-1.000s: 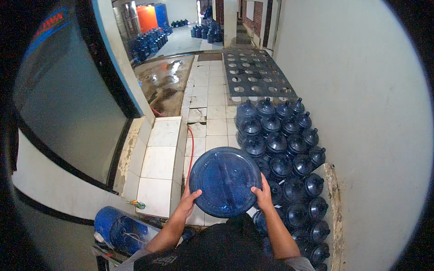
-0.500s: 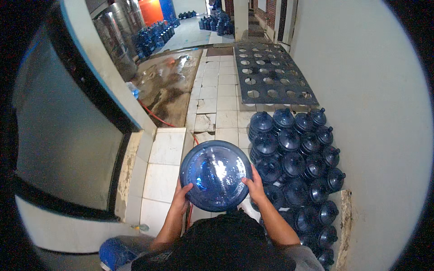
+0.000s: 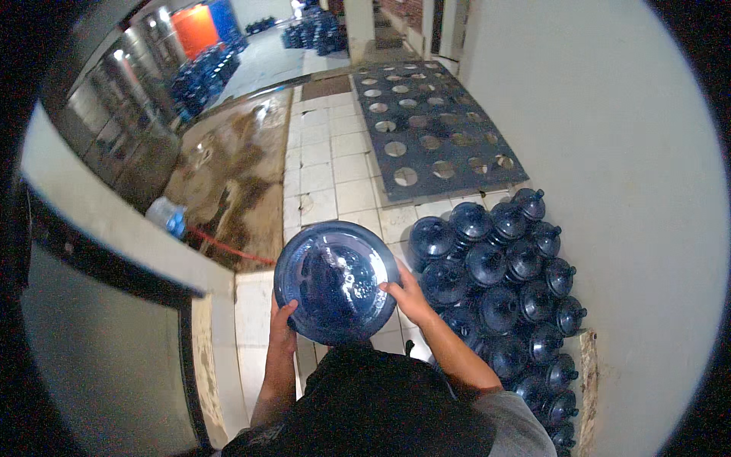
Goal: The person rinses a water jug with a hose, places it on a rotating washing station, wipes the exterior of the jug with a sponge, and سپس carries it to a storage area before retrieving another jug.
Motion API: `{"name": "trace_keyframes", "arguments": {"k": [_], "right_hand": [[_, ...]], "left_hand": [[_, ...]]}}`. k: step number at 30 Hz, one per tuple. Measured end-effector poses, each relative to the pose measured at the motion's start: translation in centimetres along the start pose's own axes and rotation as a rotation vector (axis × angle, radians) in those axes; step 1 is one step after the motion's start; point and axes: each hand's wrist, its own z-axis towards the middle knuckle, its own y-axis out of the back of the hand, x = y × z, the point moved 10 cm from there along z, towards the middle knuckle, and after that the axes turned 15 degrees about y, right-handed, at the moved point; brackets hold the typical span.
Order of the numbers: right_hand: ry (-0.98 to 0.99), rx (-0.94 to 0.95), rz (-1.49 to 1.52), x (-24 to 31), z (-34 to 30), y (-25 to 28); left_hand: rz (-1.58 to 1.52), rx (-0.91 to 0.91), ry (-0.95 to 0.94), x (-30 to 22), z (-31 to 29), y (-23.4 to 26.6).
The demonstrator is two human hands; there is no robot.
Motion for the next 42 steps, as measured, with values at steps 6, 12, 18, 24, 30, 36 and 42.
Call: {"name": "trace_keyframes", "arguments": {"k": [6,12,18,24,30,36,42], "right_hand": [[-0.011,-0.317,0.126,-3.3,6.9,8.2],[0.049,-0.583,0.152,-5.0,14.0,16.7],[0.071,-0.644,0.121,-6.7,26.1,24.4],[0.057,-0.635,0.061,-6.6,38.4,30.1],[0.021,-0.856,0.017,-11.7,43.4,38.3],[0.048,-1.162,-0.023,-7.4,45.0,43.2],[0.133,-1.383,0.003,-7.3,43.3,50.5]], "left_hand": [[0.157,0.179,0.178,-3.8,17.9,-8.1],[0.322,0.425,0.186,-5.9,31.9,-20.3],[0.400,0.406,0.200,-7.9,45.2,-28.4],[0.444,0.381,0.209,-10.4,58.6,-32.2],[0.439,0.502,0.348,-7.8,70.2,-39.6],[0.482,0.864,0.348,-5.8,77.8,-53.3],[0.574,1.017,0.485,0.7,81.6,-65.0]]}}
